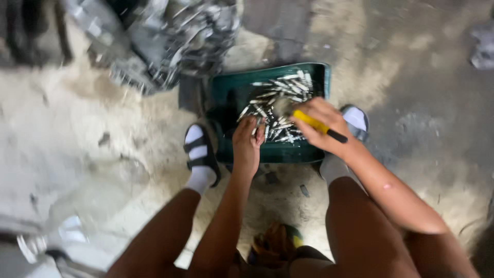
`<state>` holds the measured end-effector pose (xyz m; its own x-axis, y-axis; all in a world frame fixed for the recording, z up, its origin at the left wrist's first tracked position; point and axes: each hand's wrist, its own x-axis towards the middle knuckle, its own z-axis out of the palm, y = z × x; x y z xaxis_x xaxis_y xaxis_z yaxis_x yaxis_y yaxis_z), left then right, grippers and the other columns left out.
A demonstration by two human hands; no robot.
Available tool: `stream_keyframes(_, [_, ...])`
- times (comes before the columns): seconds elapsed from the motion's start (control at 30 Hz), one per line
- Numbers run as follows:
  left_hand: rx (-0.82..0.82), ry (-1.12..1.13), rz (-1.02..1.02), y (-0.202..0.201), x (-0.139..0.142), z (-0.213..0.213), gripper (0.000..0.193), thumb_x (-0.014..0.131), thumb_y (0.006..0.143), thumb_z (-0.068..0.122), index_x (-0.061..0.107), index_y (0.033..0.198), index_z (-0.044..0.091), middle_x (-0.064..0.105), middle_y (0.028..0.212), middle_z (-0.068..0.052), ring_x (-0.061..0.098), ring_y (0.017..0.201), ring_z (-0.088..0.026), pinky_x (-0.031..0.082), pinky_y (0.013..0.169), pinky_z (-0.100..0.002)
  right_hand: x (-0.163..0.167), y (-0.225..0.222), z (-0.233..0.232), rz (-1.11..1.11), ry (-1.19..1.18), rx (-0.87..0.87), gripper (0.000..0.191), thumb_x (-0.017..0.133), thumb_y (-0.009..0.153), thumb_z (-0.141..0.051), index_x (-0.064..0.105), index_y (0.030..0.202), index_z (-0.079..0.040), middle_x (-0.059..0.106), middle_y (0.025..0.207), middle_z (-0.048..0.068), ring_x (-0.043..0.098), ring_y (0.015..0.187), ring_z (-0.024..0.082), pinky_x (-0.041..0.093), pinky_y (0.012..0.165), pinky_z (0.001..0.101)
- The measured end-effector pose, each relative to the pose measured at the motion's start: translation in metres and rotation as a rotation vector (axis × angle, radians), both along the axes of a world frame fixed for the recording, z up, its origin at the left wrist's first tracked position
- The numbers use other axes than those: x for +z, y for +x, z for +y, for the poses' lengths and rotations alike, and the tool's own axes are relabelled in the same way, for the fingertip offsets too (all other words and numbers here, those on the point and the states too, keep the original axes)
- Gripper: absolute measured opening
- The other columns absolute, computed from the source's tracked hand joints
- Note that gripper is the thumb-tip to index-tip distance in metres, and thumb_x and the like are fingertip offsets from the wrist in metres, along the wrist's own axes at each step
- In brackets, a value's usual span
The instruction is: The person sits on the floor and cleans multiple spark plugs one by one using a yellow-handled brush. They hold each spark plug in the left hand and scrub it with the brush in the right hand, then place it back into a green tray. The person also uses a small black tool to adjust or inspect the spark plug tip.
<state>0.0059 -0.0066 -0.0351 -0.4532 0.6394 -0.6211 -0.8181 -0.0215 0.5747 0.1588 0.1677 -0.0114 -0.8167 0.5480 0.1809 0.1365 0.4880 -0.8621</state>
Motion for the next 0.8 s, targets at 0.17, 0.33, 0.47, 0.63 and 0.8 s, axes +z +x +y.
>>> stream_keyframes(0.17, [-0.091, -0.125, 0.103, -0.011, 0.006, -0.003, 0.026, 0.050, 0.111, 0.021, 0.062, 0.115, -0.002, 0.052, 0.080, -0.001, 0.045, 0.067, -0.007, 0.036, 0.061, -0.023, -0.042, -0.018, -0.005, -0.442, 0.281, 0.377, 0.057, 0.081, 0.059, -0.009, 0.071, 0.115, -0.007, 0.063, 0.116, 0.014, 0.064, 0.105, 0.033, 0.058, 0.080, 0.0414])
stream_keyframes(0.33, [-0.152, -0.192, 0.161, -0.019, 0.016, -0.001, 0.028, 0.046, 0.108, 0.020, 0.060, 0.120, -0.001, 0.057, 0.084, -0.003, 0.047, 0.069, -0.010, 0.041, 0.063, -0.024, -0.072, -0.050, -0.022, -0.514, 0.347, 0.594, 0.049, 0.071, 0.076, -0.007, 0.068, 0.125, -0.008, 0.060, 0.125, 0.012, 0.057, 0.120, 0.030, 0.059, 0.082, 0.0377])
stream_keyframes(0.47, [-0.180, -0.104, 0.144, -0.020, 0.022, 0.001, 0.028, 0.046, 0.109, 0.019, 0.058, 0.121, -0.003, 0.058, 0.087, -0.005, 0.047, 0.071, -0.011, 0.040, 0.064, -0.026, -0.072, -0.050, -0.026, -0.499, 0.371, 0.565, 0.053, 0.069, 0.078, -0.004, 0.066, 0.130, -0.008, 0.060, 0.130, 0.010, 0.056, 0.124, 0.030, 0.059, 0.080, 0.0372])
stream_keyframes(0.63, [-0.110, 0.039, 0.026, -0.017, 0.035, 0.004, 0.031, 0.051, 0.108, 0.018, 0.061, 0.124, -0.007, 0.056, 0.087, -0.005, 0.047, 0.075, -0.012, 0.037, 0.069, -0.027, -0.061, -0.030, -0.025, -0.368, -0.113, 0.316, 0.051, 0.075, 0.076, -0.005, 0.070, 0.127, -0.006, 0.070, 0.115, 0.013, 0.067, 0.104, 0.028, 0.058, 0.087, 0.0378])
stream_keyframes(0.8, [-0.157, 0.087, 0.112, -0.021, 0.083, 0.010, 0.032, 0.054, 0.101, 0.016, 0.062, 0.126, -0.002, 0.055, 0.081, -0.003, 0.044, 0.072, -0.010, 0.035, 0.067, -0.026, 0.008, -0.015, -0.004, -0.314, -0.621, 0.047, 0.032, 0.079, 0.091, -0.018, 0.073, 0.117, -0.001, 0.076, 0.101, 0.006, 0.066, 0.088, 0.012, 0.054, 0.078, 0.0279])
